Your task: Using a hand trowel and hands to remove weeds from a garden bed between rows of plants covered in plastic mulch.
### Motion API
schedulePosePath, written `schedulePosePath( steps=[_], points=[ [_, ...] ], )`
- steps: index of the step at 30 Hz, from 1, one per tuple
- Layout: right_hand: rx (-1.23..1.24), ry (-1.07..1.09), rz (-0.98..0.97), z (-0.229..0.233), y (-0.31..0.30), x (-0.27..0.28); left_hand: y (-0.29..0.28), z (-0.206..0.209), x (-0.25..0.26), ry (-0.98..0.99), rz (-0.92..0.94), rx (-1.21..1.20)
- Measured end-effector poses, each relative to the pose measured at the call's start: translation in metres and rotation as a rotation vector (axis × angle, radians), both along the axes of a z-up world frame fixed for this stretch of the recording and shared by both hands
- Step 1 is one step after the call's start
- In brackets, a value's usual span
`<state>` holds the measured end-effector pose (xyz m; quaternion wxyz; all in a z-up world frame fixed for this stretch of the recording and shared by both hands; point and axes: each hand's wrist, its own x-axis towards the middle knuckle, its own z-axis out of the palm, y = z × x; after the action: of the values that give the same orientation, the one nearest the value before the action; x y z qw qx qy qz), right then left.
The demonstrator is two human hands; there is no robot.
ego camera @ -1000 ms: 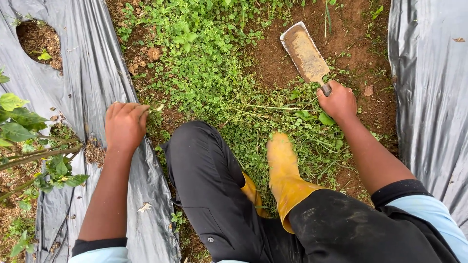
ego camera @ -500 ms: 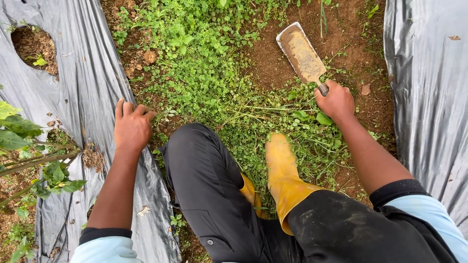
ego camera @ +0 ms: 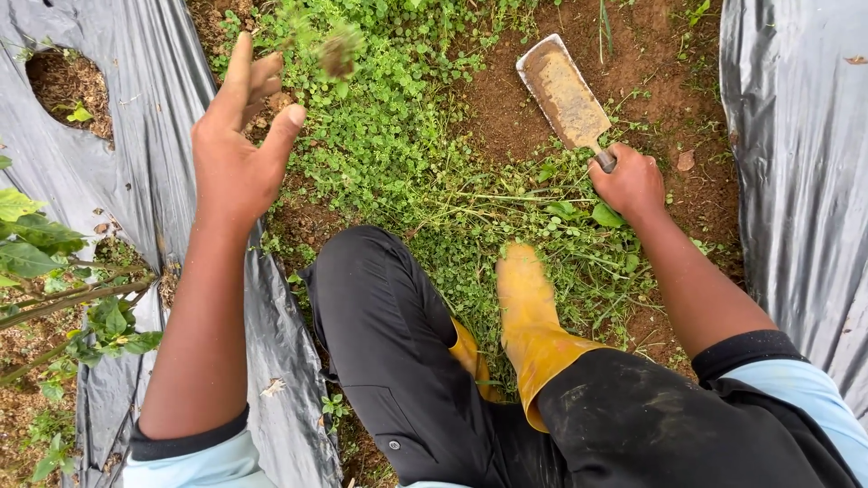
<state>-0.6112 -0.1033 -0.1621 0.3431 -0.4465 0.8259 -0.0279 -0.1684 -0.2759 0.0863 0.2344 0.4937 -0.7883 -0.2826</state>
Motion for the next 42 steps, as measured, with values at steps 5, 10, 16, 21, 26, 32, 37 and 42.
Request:
schedulePosePath(
  steps=[5,10,16,21,26,32,37,42],
  points=[
    [-0.099,-0.008,-0.031,0.003,0.004,-0.003,0.022,-0.036,0.051,-0.652,-0.083,-0.104],
    [-0.094,-0.024,-0.043,0.007,0.004,-0.002,0.094,-0.093,0.132,-1.253,-0.111,-0.008],
    [-0.098,-0.004,-0.013,0.005,0.005,-0.003,0.129,-0.124,0.159,-1.232,-0.145,-0.25],
    [-0.109,-0.007,-0.032,0.004,0.004,-0.002,0.121,-0.132,0.16,-1.101,-0.073,-0.268],
    [-0.109,0.004,-0.014,0.001,0.004,-0.002,0.11,-0.112,0.149,-0.831,0.084,-0.102],
    [-0.106,0.004,-0.034,-0.001,0.004,-0.004,0.131,-0.109,0.137,-0.976,-0.14,-0.081],
    [-0.086,0.001,-0.046,0.006,0.003,0.0,0.153,-0.108,0.12,-1.089,-0.216,0.07],
    [-0.087,-0.004,-0.049,0.006,0.002,-0.001,0.146,-0.137,0.128,-1.179,-0.205,0.06]
  ],
)
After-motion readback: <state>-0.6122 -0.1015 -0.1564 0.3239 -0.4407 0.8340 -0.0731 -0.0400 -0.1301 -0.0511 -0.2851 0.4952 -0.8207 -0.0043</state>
